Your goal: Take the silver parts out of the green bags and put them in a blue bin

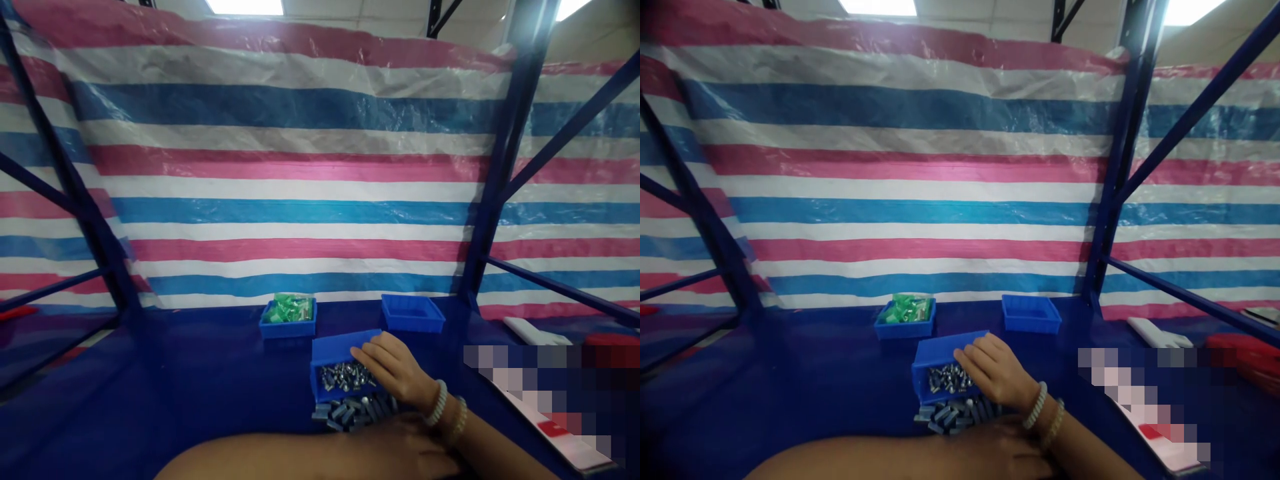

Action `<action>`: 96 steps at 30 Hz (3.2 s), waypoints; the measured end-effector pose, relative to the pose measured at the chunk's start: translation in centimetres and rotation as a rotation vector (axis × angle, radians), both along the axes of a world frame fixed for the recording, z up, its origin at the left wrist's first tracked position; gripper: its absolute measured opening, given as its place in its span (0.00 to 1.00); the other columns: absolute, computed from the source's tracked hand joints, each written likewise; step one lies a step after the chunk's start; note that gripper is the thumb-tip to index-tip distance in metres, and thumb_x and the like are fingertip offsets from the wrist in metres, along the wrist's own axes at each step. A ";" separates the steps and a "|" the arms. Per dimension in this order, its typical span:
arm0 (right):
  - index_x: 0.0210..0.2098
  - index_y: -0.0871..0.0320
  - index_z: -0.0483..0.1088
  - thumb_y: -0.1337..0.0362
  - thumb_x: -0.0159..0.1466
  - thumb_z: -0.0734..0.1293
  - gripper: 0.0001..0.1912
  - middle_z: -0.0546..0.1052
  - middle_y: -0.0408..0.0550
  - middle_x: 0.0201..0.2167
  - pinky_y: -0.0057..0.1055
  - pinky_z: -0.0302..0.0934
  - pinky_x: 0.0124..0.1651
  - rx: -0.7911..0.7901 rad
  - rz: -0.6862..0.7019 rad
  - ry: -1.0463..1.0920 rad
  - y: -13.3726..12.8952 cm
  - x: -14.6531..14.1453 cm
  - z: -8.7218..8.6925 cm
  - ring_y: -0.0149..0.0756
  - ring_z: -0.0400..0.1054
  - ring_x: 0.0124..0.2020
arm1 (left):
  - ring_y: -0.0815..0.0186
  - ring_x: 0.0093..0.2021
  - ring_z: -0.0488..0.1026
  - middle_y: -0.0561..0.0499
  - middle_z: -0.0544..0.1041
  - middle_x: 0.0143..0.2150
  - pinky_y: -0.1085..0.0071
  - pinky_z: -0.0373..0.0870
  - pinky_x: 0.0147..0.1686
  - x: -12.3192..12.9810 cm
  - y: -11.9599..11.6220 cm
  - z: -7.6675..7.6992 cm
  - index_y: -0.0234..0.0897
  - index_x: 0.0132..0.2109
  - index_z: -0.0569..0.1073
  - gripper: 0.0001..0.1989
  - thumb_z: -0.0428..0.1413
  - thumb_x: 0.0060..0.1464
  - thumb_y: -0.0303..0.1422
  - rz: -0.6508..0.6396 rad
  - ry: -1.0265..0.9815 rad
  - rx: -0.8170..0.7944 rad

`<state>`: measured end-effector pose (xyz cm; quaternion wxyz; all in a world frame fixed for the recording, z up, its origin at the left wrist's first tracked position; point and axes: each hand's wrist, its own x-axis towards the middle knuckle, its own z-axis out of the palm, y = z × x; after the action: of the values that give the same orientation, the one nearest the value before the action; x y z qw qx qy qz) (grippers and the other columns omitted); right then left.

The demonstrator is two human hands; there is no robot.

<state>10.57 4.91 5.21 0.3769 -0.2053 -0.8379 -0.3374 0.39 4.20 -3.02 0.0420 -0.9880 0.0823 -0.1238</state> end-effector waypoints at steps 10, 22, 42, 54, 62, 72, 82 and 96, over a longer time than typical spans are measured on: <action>0.56 0.66 0.63 0.75 0.68 0.54 0.19 0.77 0.53 0.35 0.39 0.65 0.39 0.001 -0.005 -0.012 -0.2 0.2 -0.2 0.39 0.69 0.37 | 0.60 0.59 0.66 0.45 0.74 0.55 0.67 0.62 0.58 -0.3 -0.5 1.4 0.34 0.54 0.69 0.16 0.46 0.62 0.29 0.029 0.017 -0.025; 0.51 0.69 0.67 0.76 0.67 0.56 0.16 0.77 0.52 0.32 0.36 0.62 0.33 0.062 0.053 -0.040 0.3 0.1 -0.4 0.37 0.68 0.33 | 0.61 0.57 0.66 0.47 0.74 0.54 0.68 0.54 0.61 0.2 0.2 -0.3 0.31 0.57 0.65 0.19 0.37 0.66 0.29 -0.018 -0.066 0.076; 0.54 0.62 0.65 0.75 0.64 0.61 0.18 0.75 0.50 0.31 0.33 0.59 0.30 0.041 -0.006 0.140 1.3 2.0 -0.2 0.35 0.64 0.29 | 0.59 0.68 0.44 0.44 0.57 0.66 0.65 0.43 0.66 -1.9 -1.2 3.8 0.28 0.64 0.55 0.24 0.40 0.64 0.32 0.020 0.051 -0.098; 0.43 0.62 0.70 0.63 0.65 0.64 0.09 0.74 0.48 0.40 0.37 0.67 0.42 -0.882 -0.353 0.014 17.1 2.6 5.4 0.35 0.70 0.38 | 0.58 0.67 0.48 0.46 0.55 0.67 0.62 0.50 0.63 -2.1 -0.8 3.1 0.30 0.65 0.53 0.24 0.38 0.65 0.33 0.011 0.097 -0.172; 0.49 0.61 0.67 0.62 0.66 0.63 0.13 0.72 0.50 0.46 0.40 0.66 0.45 -1.025 -0.437 -0.059 17.4 3.6 4.0 0.38 0.70 0.43 | 0.60 0.65 0.54 0.52 0.59 0.66 0.64 0.61 0.57 -1.1 0.1 0.3 0.35 0.63 0.58 0.22 0.36 0.67 0.36 0.041 0.036 0.063; 0.59 0.52 0.60 0.50 0.62 0.64 0.28 0.69 0.61 0.50 0.43 0.59 0.44 -0.854 -0.759 -0.014 6.5 5.3 -0.1 0.53 0.68 0.45 | 0.60 0.64 0.58 0.50 0.61 0.65 0.65 0.59 0.58 -1.1 -0.3 0.7 0.34 0.62 0.58 0.22 0.42 0.65 0.35 0.063 -0.006 0.032; 0.51 0.51 0.66 0.64 0.68 0.58 0.13 0.73 0.54 0.44 0.37 0.56 0.44 -0.724 -0.859 -0.031 7.4 5.5 -2.4 0.45 0.68 0.45 | 0.63 0.63 0.59 0.54 0.62 0.64 0.66 0.60 0.58 -0.6 0.2 -1.0 0.38 0.60 0.63 0.20 0.37 0.67 0.35 0.083 -0.064 0.090; 0.47 0.53 0.70 0.66 0.65 0.63 0.11 0.65 0.57 0.58 0.47 0.50 0.55 -0.530 -0.746 0.012 6.5 4.5 -2.1 0.51 0.54 0.59 | 0.63 0.63 0.59 0.55 0.62 0.64 0.67 0.60 0.57 -0.5 0.1 -1.0 0.39 0.59 0.64 0.19 0.38 0.67 0.36 0.084 -0.070 0.133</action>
<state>15.07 11.42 3.08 0.1691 -0.5845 -0.7616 -0.2230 -0.15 4.33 -4.01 0.1156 -0.9806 0.0472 -0.1508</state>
